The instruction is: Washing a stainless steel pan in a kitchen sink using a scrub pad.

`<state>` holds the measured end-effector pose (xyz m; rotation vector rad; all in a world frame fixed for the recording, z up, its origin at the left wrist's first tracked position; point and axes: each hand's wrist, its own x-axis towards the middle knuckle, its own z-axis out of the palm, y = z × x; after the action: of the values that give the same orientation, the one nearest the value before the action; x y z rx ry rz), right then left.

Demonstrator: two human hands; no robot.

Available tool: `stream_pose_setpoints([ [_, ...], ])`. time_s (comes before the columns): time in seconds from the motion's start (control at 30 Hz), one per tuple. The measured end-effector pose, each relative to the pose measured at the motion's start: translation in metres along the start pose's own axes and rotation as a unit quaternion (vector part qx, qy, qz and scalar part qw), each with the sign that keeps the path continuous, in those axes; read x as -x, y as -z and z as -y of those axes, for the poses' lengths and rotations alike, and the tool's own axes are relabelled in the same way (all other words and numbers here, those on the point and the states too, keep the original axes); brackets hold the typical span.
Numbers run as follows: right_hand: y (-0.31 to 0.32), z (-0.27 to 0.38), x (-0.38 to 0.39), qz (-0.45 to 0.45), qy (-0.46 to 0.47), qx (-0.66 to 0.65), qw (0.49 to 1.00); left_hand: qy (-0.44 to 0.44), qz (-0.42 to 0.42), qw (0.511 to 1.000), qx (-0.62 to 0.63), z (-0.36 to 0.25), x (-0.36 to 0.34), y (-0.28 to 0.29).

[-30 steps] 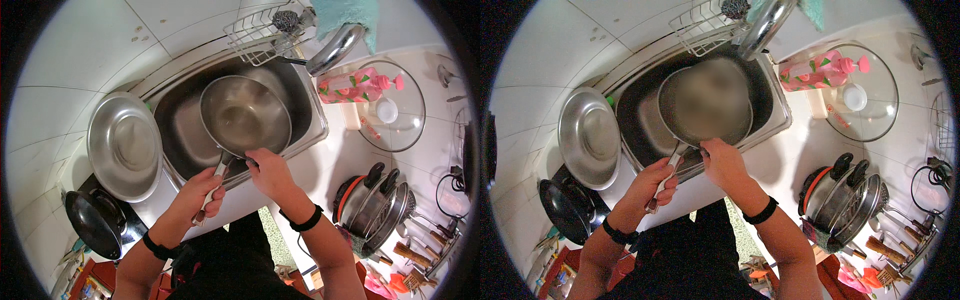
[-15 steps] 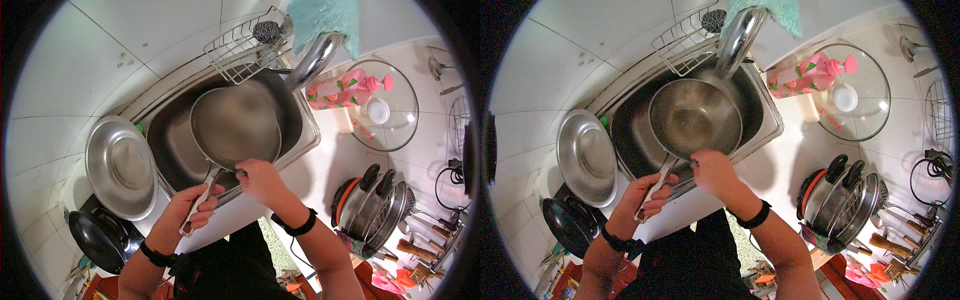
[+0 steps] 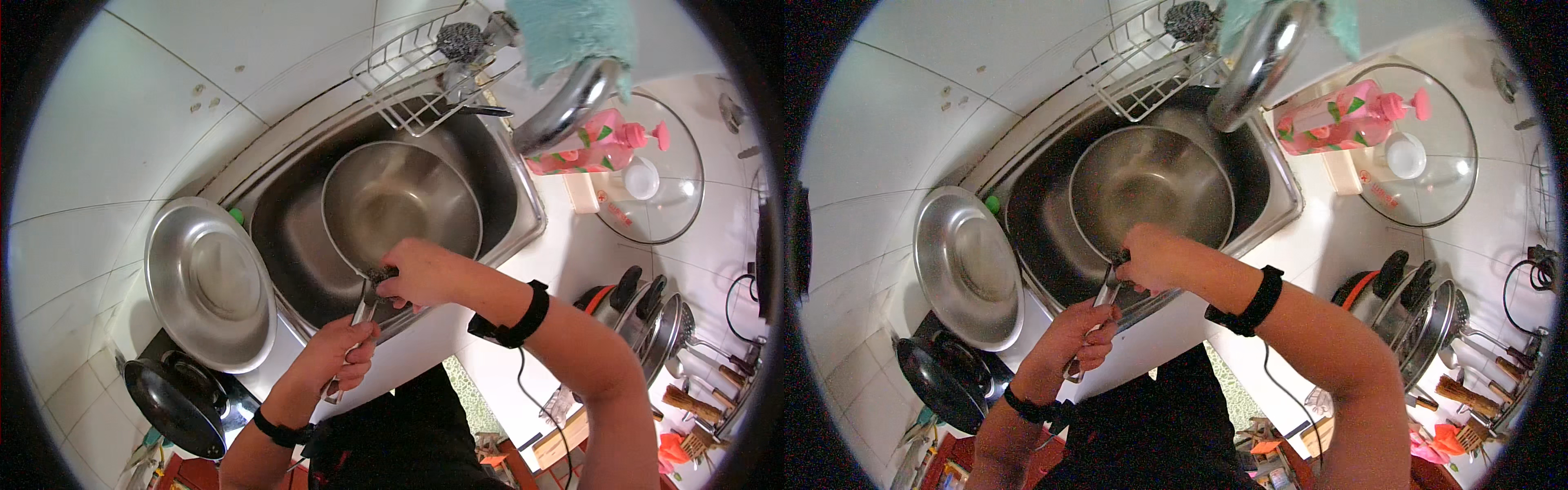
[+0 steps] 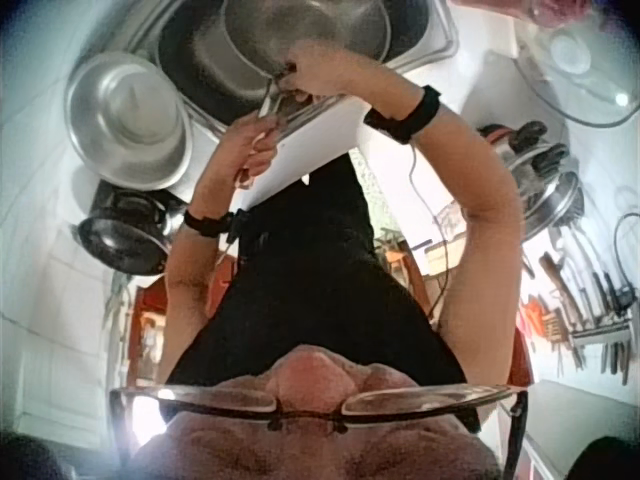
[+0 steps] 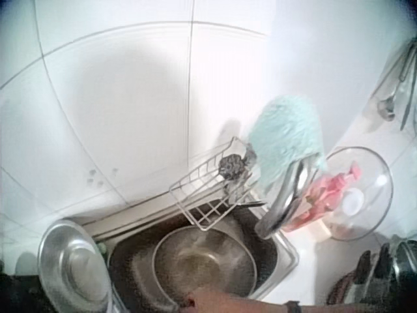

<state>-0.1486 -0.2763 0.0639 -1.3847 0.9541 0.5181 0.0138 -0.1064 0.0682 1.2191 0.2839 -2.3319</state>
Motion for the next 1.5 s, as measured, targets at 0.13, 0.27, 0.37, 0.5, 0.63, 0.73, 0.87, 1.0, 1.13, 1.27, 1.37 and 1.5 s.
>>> stream_pose_setpoints([
  [0.13,-0.007,0.011,-0.041,-0.026,0.072,0.116,0.99,0.012,-0.009,1.0,-0.019,0.005,-0.004,0.007],
  [0.27,-0.009,0.015,-0.127,-0.086,0.115,-0.041,0.989,0.027,-0.025,0.999,-0.034,0.006,-0.004,-0.003],
  [0.37,0.015,0.05,-0.156,-0.139,-0.041,-0.335,0.931,0.028,-0.02,0.999,-0.038,0.007,-0.003,-0.001],
  [0.5,0.043,0.024,-0.19,-0.229,0.0,-0.548,0.805,0.038,-0.022,0.998,-0.055,0.007,-0.007,0.001],
  [0.63,0.025,0.02,-0.157,-0.123,-0.001,-0.454,0.882,0.027,-0.018,0.999,-0.043,0.01,-0.006,0.005],
  [0.73,0.004,0.009,-0.12,0.022,-0.009,-0.158,0.987,0.033,-0.024,0.999,-0.027,0.01,-0.006,0.004],
  [0.87,0.022,-0.001,-0.051,0.129,0.055,0.196,0.97,0.025,-0.011,0.999,-0.017,0.006,-0.002,-0.001],
  [1.0,0.049,-0.056,-0.023,0.129,0.034,0.373,0.918,0.018,-0.018,0.999,-0.026,0.003,0.0,-0.005],
  [1.13,0.083,-0.085,-0.041,0.064,-0.041,0.538,0.839,0.004,-0.006,1.0,-0.016,0.004,0.001,-0.002],
  [1.27,0.108,-0.09,-0.086,-0.127,-0.064,0.584,0.799,0.003,0.001,1.0,-0.009,0.005,0.0,0.0],
  [1.37,0.111,-0.089,-0.118,-0.225,0.035,0.67,0.707,0.006,0.006,1.0,-0.014,0.006,-0.001,0.004],
  [1.5,0.113,-0.08,-0.147,-0.282,0.161,0.687,0.65,0.013,0.008,1.0,-0.008,0.007,-0.002,0.003],
])
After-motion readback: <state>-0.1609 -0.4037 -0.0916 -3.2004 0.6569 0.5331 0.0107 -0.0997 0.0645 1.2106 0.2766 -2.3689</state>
